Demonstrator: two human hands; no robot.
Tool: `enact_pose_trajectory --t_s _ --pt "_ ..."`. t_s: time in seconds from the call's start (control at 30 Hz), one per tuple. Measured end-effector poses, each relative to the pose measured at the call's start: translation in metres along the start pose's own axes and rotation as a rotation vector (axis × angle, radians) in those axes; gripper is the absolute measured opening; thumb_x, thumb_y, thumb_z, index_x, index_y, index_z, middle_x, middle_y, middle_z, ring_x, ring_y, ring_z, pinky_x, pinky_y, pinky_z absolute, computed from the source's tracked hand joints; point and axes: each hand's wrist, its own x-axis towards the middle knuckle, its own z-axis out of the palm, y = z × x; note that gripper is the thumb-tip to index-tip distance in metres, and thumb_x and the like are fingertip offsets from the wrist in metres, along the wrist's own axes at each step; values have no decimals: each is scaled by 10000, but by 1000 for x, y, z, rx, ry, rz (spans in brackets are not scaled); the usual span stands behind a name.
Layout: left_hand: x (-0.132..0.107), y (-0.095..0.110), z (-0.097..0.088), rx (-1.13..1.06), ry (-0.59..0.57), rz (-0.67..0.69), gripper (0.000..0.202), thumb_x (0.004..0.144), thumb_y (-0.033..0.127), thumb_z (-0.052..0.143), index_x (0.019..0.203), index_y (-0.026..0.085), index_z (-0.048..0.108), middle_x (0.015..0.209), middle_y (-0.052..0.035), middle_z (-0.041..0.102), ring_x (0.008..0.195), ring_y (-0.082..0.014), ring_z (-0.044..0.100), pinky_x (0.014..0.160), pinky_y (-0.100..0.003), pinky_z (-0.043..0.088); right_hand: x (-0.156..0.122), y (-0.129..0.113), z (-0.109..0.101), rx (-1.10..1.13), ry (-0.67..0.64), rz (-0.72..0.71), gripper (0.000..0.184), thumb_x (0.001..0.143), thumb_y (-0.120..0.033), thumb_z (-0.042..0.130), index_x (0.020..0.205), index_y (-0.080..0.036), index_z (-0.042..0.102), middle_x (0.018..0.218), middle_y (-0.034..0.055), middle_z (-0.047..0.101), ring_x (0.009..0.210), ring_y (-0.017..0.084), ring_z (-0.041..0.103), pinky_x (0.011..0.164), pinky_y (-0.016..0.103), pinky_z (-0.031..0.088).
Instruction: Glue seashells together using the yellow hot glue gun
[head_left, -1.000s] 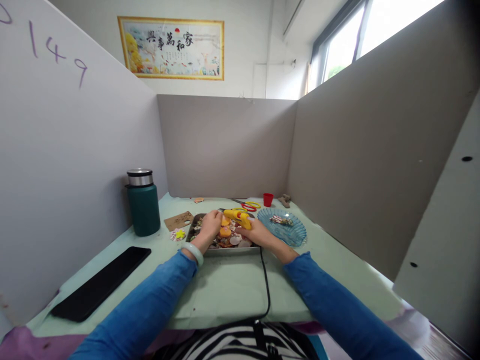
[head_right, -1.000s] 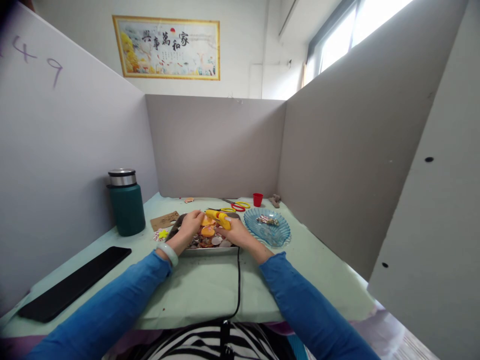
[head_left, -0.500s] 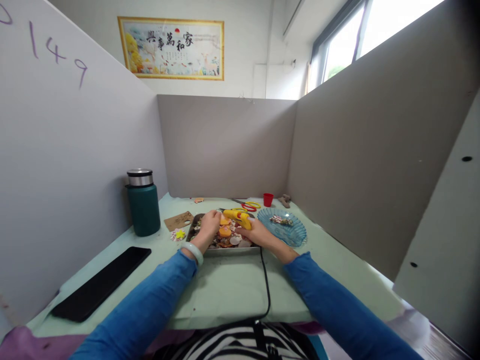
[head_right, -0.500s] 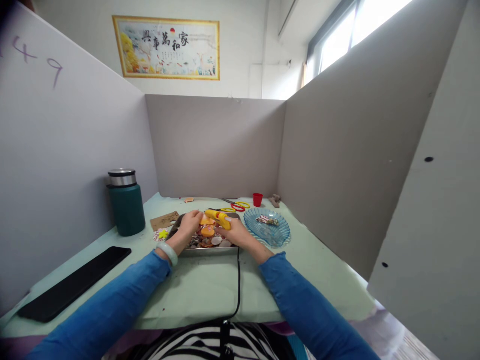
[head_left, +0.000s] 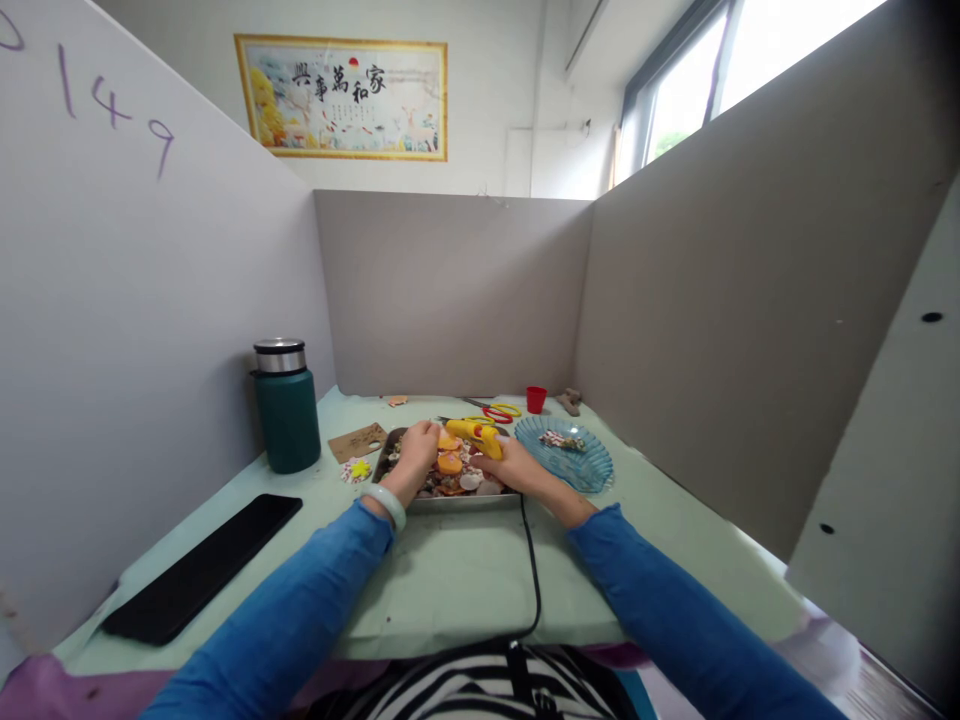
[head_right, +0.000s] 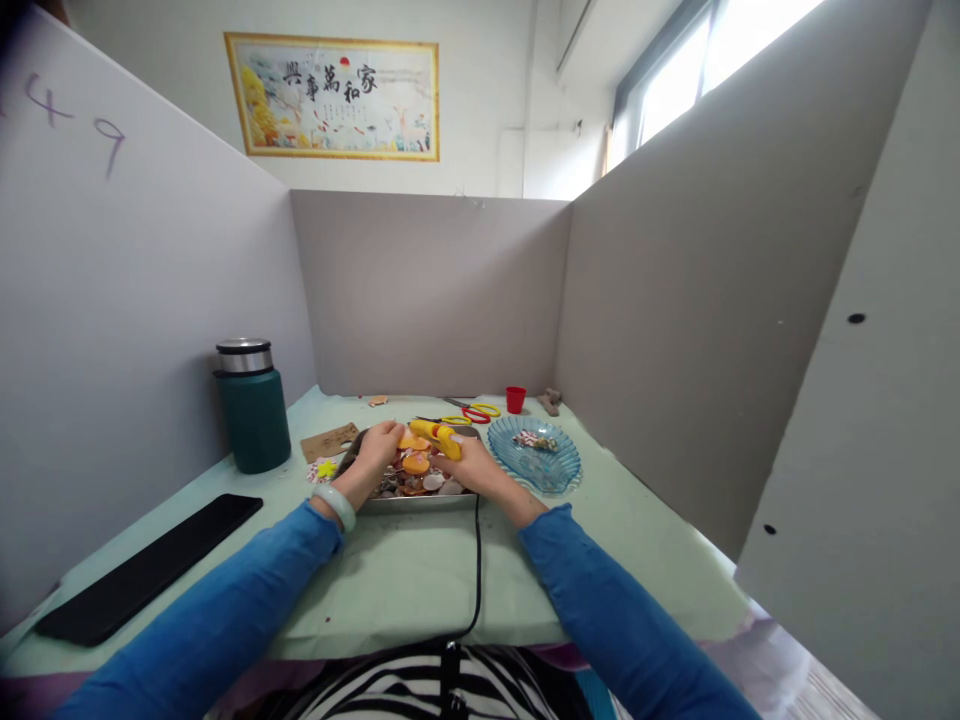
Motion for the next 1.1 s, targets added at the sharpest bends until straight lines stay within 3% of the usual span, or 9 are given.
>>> enact_pose_trajectory --t_s 0.43,0.8,1.1 --pt "-3 1 0 -71 28 -29 198 816 259 465 657 175 549 541 6 505 570 -147 518 541 -236 391 -1 -4 0 -7 4 29 271 732 -351 660 901 -141 641 588 -25 567 510 104 497 473 204 395" --pt "-3 1 0 -153 9 -50 188 818 262 436 644 194 458 498 44 408 460 -112 416 468 -226 314 -1 -2 0 -15 -1 6 251 736 -343 646 886 -142 640 594 -26 567 520 106 506 488 209 402" --pt "-4 3 -1 -165 -8 -62 190 833 256 434 657 191 460 507 47 411 453 -105 413 458 -213 306 -1 -3 -1 -24 12 21 254 732 -333 640 895 -138 643 588 -25 570 516 107 499 489 212 398"
